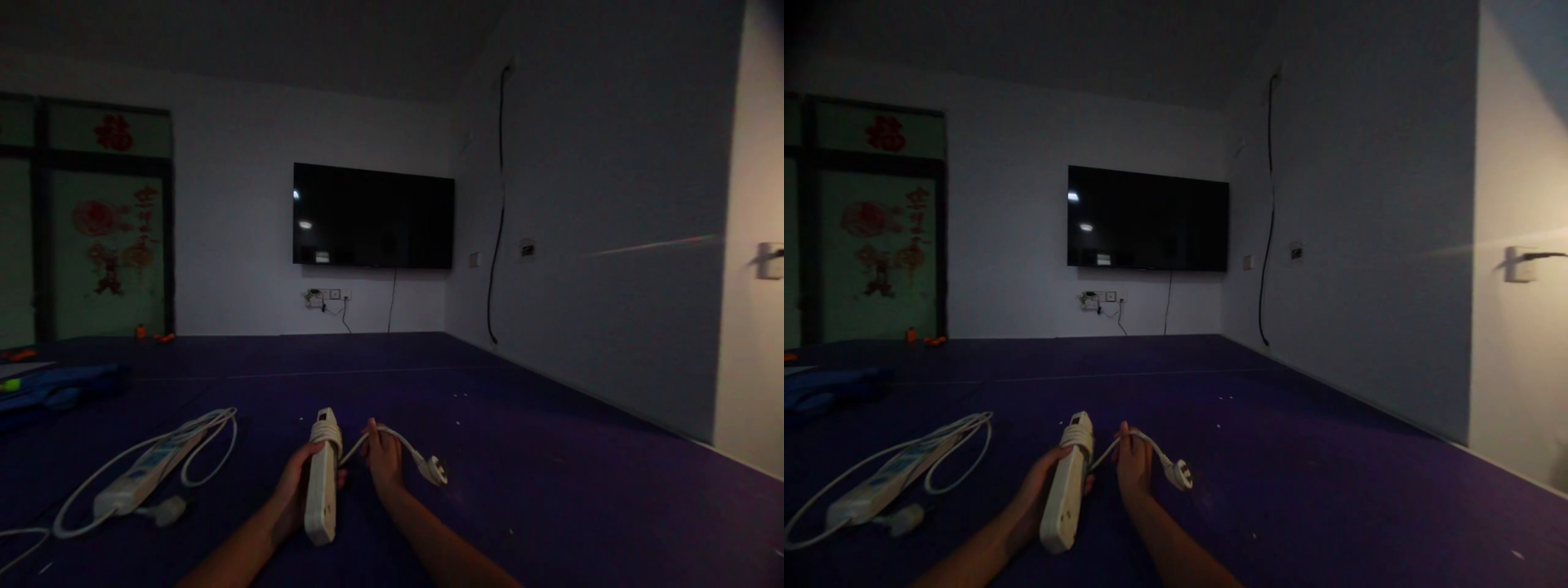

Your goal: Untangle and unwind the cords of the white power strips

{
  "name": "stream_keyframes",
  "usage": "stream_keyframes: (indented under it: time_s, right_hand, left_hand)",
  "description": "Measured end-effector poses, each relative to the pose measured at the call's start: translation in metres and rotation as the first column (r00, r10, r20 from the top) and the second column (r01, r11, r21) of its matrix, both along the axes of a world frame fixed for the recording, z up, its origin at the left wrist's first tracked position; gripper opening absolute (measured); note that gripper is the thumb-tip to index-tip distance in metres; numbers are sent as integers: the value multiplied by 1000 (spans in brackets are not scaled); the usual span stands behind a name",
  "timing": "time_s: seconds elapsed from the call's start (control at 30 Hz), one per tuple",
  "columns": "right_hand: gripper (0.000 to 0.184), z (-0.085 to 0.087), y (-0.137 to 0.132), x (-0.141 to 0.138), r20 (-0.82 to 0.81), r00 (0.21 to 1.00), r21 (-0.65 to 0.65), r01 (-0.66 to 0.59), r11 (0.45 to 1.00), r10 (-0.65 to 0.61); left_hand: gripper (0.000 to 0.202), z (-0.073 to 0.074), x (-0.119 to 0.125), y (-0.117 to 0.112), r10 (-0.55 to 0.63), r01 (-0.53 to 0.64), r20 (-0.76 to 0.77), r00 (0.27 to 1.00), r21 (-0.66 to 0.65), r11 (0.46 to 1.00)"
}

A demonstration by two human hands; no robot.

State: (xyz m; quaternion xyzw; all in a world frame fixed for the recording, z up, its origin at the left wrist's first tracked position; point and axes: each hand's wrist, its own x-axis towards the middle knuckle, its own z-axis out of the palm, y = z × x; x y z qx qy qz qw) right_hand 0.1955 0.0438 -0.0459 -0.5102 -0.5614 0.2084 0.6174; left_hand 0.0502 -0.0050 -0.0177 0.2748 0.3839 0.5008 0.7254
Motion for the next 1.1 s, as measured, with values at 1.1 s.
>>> stream_keyframes:
  time_s: [1.1]
  right_hand:
    - [44, -14, 13, 2, 210, 934, -178, -254, 951, 289]
  left_hand:
    - [34, -6, 3, 1, 11, -11, -34, 999, 2, 1000]
